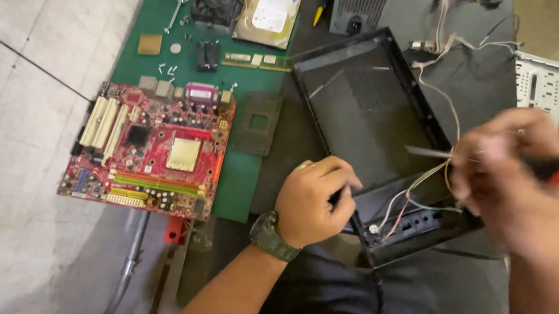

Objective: Disassembling a computer power supply unit and inspecting internal components including the cooling fan on a repair bench.

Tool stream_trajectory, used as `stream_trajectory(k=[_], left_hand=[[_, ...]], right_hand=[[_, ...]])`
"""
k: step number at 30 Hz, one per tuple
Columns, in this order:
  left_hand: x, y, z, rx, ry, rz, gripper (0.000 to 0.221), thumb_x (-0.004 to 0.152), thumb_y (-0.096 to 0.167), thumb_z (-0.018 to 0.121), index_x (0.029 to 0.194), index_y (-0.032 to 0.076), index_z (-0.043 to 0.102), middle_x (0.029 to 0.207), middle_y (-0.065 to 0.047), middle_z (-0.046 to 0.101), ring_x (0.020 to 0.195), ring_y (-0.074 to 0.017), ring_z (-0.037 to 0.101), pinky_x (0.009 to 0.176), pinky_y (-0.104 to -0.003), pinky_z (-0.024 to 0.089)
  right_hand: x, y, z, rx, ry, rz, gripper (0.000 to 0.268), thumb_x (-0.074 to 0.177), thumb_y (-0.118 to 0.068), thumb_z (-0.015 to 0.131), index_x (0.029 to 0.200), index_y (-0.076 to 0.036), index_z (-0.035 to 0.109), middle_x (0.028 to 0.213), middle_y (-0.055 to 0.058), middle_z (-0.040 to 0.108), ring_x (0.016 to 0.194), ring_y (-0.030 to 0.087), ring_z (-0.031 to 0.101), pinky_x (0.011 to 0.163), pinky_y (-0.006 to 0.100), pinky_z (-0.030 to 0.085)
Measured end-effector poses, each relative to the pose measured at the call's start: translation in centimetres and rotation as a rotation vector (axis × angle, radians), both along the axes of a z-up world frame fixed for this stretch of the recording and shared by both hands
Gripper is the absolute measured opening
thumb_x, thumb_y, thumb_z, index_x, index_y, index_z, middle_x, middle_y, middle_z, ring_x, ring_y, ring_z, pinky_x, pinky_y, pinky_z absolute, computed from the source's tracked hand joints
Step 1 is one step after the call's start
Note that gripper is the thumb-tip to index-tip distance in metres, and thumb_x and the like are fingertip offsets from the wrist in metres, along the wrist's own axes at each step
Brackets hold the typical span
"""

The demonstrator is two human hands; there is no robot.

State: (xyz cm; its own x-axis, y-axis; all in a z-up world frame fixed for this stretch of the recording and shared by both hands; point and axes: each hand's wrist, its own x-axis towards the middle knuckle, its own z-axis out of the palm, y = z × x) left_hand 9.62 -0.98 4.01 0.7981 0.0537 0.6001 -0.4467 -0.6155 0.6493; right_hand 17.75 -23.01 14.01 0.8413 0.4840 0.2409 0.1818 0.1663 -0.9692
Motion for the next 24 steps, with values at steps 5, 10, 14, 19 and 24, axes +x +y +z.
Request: stream_trajectory(k=[5, 10, 14, 19, 24], left_hand=[[0.0, -0.2, 0.5, 0.114, -0.023, -0.095, 0.008, 0.086, 0.01, 0.062, 0.09, 0.008, 0.068, 0.094, -0.005, 0.067, 0.072, -0.0266, 0.063, 0.064, -0.04, 0.049], [0.0, -0.2, 1.0, 0.118, -0.035, -0.096, 0.012, 0.091, 0.013, 0.06, 0.095, 0.006, 0.068, 0.098, -0.009, 0.064, 0.076, -0.0295, 0.062, 0.069, -0.042, 0.05], [-0.1, -0.5, 0.2, 0.184, 0.017, -0.004, 0.016, 0.093, 0.02, 0.058, 0.097, 0.008, 0.068, 0.101, -0.008, 0.063, 0.084, -0.0298, 0.062, 0.077, -0.045, 0.049], [-0.3, -0.5, 0.0, 0.151, 0.054, 0.058, 0.017, 0.085, 0.012, 0.06, 0.098, 0.007, 0.07, 0.107, -0.008, 0.063, 0.085, -0.0306, 0.063, 0.077, -0.046, 0.05], [-0.4, -0.5, 0.0, 0.089, 0.04, 0.07, 0.025, 0.081, 0.004, 0.059, 0.101, 0.003, 0.073, 0.11, -0.012, 0.063, 0.088, -0.034, 0.066, 0.076, -0.048, 0.056]], right_hand=[[-0.9, -1.9, 2.6, -0.092, -0.122, -0.202, 0.038, 0.107, -0.034, 0.049, 0.126, -0.012, 0.023, 0.088, 0.022, 0.054, 0.06, 0.03, 0.059, 0.042, 0.031, 0.04], [-1.5, -3.7, 3.7, -0.13, -0.308, -0.017, 0.033, 0.103, -0.044, 0.05, 0.11, -0.011, 0.049, 0.107, 0.016, 0.06, 0.071, 0.016, 0.064, 0.056, 0.022, 0.054], [-1.7, -5.6, -0.9, -0.114, -0.273, -0.212, 0.07, 0.098, -0.084, 0.056, 0.102, -0.015, 0.053, 0.115, 0.008, 0.04, 0.068, 0.014, 0.064, 0.043, 0.019, 0.051], [3.6, -16.4, -16.2, 0.026, 0.071, -0.467, 0.031, 0.096, -0.05, 0.064, 0.109, -0.027, 0.047, 0.085, 0.006, 0.055, 0.069, 0.016, 0.058, 0.046, 0.027, 0.045], [0.9, -13.3, -13.1, 0.111, 0.224, -0.691, 0.021, 0.102, -0.049, 0.054, 0.115, -0.033, 0.058, 0.094, -0.008, 0.059, 0.095, 0.014, 0.071, 0.074, 0.016, 0.053]])
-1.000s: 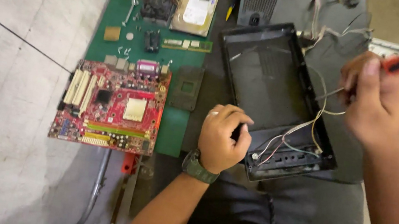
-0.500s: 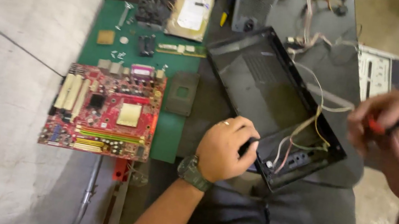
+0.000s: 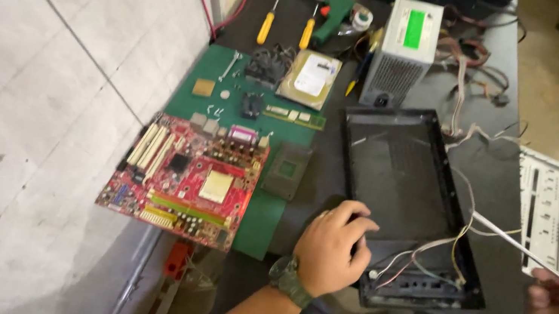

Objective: Disassembling a computer power supply unit and inspecting internal components including the cooling fan on a repair bench.

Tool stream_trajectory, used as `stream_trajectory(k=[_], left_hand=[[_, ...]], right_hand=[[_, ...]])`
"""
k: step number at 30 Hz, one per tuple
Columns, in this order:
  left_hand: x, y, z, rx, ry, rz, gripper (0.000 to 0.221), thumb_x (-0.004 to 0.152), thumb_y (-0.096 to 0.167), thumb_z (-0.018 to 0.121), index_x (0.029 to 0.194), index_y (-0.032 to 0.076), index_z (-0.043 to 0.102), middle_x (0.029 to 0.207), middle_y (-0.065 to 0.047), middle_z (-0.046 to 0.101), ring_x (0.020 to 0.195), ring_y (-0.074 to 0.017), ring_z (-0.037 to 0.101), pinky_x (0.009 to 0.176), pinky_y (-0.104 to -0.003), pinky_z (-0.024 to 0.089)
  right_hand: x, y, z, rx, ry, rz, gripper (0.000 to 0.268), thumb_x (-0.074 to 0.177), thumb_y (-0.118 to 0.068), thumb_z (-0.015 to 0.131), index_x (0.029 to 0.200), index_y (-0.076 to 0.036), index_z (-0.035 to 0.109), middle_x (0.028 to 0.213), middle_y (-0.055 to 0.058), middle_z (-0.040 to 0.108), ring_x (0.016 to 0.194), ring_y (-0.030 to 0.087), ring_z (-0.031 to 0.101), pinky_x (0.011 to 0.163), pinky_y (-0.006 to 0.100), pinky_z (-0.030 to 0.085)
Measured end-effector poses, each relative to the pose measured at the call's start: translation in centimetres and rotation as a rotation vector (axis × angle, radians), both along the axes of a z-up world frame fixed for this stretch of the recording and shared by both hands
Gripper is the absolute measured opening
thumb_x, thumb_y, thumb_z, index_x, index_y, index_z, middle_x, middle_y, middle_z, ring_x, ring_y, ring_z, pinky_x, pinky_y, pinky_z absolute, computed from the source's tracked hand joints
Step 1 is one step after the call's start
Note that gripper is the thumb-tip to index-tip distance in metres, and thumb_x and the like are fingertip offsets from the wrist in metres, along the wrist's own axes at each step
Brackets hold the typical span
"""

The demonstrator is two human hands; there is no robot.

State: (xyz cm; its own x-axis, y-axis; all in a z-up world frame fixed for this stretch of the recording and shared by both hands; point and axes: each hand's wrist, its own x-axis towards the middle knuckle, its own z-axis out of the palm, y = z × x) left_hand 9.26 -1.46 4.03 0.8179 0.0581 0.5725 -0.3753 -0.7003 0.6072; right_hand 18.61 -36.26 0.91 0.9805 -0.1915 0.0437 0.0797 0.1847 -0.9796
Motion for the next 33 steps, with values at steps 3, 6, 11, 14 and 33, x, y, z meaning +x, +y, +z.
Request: stream_trajectory(k=[3, 6, 11, 14, 33], left_hand=[[-0.1, 0.1, 0.6, -0.007, -0.033, 0.02, 0.024, 0.085, 0.003, 0.06, 0.106, 0.005, 0.071, 0.118, -0.014, 0.061, 0.072, -0.0318, 0.063, 0.065, -0.045, 0.053], [-0.2, -0.2, 1.0, -0.041, 0.007, 0.052, 0.023, 0.092, 0.011, 0.059, 0.112, 0.005, 0.069, 0.122, -0.018, 0.057, 0.063, -0.0303, 0.059, 0.063, -0.047, 0.052], [1.1, -0.4, -1.2, -0.194, 0.146, 0.379, 0.054, 0.082, 0.021, 0.074, 0.131, 0.011, 0.054, 0.107, -0.004, 0.06, 0.061, -0.0173, 0.059, 0.061, -0.038, 0.054], [1.8, -0.3, -1.1, -0.113, 0.333, 0.355, 0.065, 0.088, 0.031, 0.074, 0.143, 0.008, 0.048, 0.074, 0.003, 0.066, 0.062, -0.0198, 0.066, 0.053, -0.042, 0.054], [2.5, -1.3, -2.1, -0.053, 0.338, 0.442, 0.068, 0.081, 0.021, 0.062, 0.147, 0.009, 0.053, 0.061, 0.004, 0.063, 0.049, -0.0283, 0.061, 0.043, -0.048, 0.044]], right_hand=[[-2.3, 2.4, 2.6, 0.282, 0.013, 0.055, 0.041, 0.095, -0.044, 0.06, 0.129, -0.024, 0.07, 0.098, 0.021, 0.065, 0.089, 0.015, 0.065, 0.076, 0.026, 0.046], [-3.3, 3.5, 2.3, 0.589, -0.197, 0.327, 0.063, 0.106, -0.045, 0.068, 0.154, -0.004, 0.062, 0.12, 0.022, 0.076, 0.111, 0.039, 0.073, 0.078, 0.033, 0.061], [-2.1, 4.8, -2.7, 0.545, -0.155, 0.254, 0.063, 0.096, -0.043, 0.073, 0.148, -0.01, 0.06, 0.113, 0.024, 0.071, 0.084, 0.029, 0.065, 0.068, 0.033, 0.049], [-2.5, 5.5, -3.2, 0.478, -0.163, 0.18, 0.057, 0.097, -0.034, 0.07, 0.143, -0.002, 0.059, 0.115, 0.027, 0.069, 0.098, 0.031, 0.07, 0.071, 0.031, 0.057], [-1.5, 4.2, -5.9, 0.425, -0.185, 0.153, 0.054, 0.095, -0.036, 0.071, 0.14, -0.006, 0.063, 0.105, 0.025, 0.071, 0.072, 0.024, 0.07, 0.057, 0.028, 0.048]])
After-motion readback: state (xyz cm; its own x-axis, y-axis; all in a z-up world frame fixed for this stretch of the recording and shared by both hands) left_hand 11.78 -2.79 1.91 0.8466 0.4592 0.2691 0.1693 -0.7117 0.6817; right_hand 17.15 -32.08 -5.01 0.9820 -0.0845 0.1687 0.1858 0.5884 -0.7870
